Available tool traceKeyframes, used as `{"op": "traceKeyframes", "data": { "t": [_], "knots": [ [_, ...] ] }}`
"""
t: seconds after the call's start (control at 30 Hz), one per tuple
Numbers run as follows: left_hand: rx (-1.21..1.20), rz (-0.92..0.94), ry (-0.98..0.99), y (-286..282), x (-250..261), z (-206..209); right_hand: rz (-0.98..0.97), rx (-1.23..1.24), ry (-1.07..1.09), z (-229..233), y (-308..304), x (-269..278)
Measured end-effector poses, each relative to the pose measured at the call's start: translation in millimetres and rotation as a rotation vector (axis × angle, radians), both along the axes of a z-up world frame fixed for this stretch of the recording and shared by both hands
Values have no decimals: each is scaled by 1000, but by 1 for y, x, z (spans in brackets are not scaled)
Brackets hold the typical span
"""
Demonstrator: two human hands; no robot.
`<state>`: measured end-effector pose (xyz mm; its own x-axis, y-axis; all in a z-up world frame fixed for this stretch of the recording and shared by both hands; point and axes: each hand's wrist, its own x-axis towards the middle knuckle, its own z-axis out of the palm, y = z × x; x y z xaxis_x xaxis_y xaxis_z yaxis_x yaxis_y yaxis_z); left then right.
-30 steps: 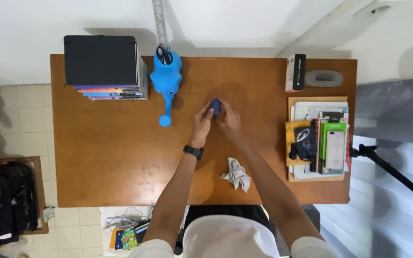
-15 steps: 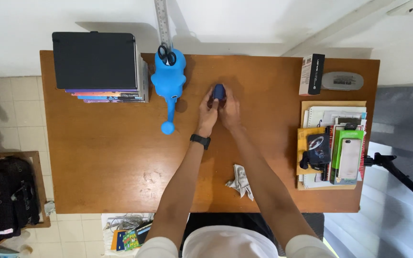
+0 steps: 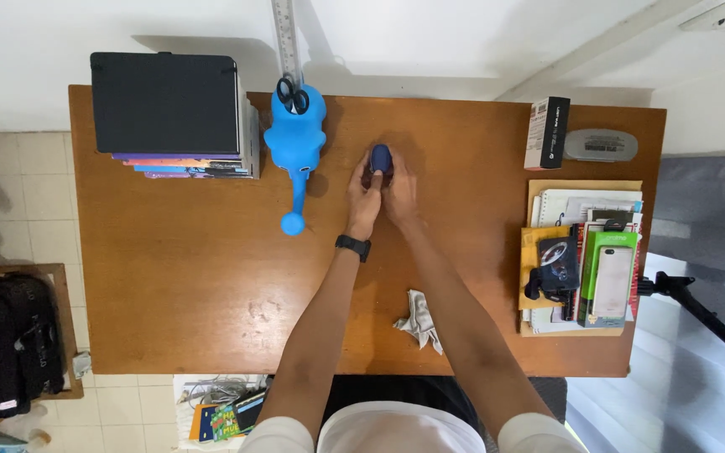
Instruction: The person wipes several items on a wooden desk with a white cloth, including books, a tablet, a small box, and small electronic devices. The person picks up each item, wipes it, and places it back on the desk.
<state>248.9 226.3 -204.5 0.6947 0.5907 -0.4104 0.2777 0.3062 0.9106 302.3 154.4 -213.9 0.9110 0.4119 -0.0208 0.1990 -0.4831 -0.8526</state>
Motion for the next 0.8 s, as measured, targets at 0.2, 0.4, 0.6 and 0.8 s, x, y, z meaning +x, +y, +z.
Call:
{"op": "traceKeyframes", "data": {
  "t": [0.2, 0.4, 0.6, 0.8],
  "knots": [
    [-62, 9, -1, -1, -14, 29, 18, -66, 77, 34, -10, -15],
    [26, 52, -12, -22, -91, 4, 49, -303, 318, 68, -93, -68],
    [76, 42, 128, -89, -245, 54, 365, -292, 166, 60, -212, -174],
    [226, 312, 178, -202, -375, 77, 843, 30, 78, 94, -259, -236]
  ]
}}
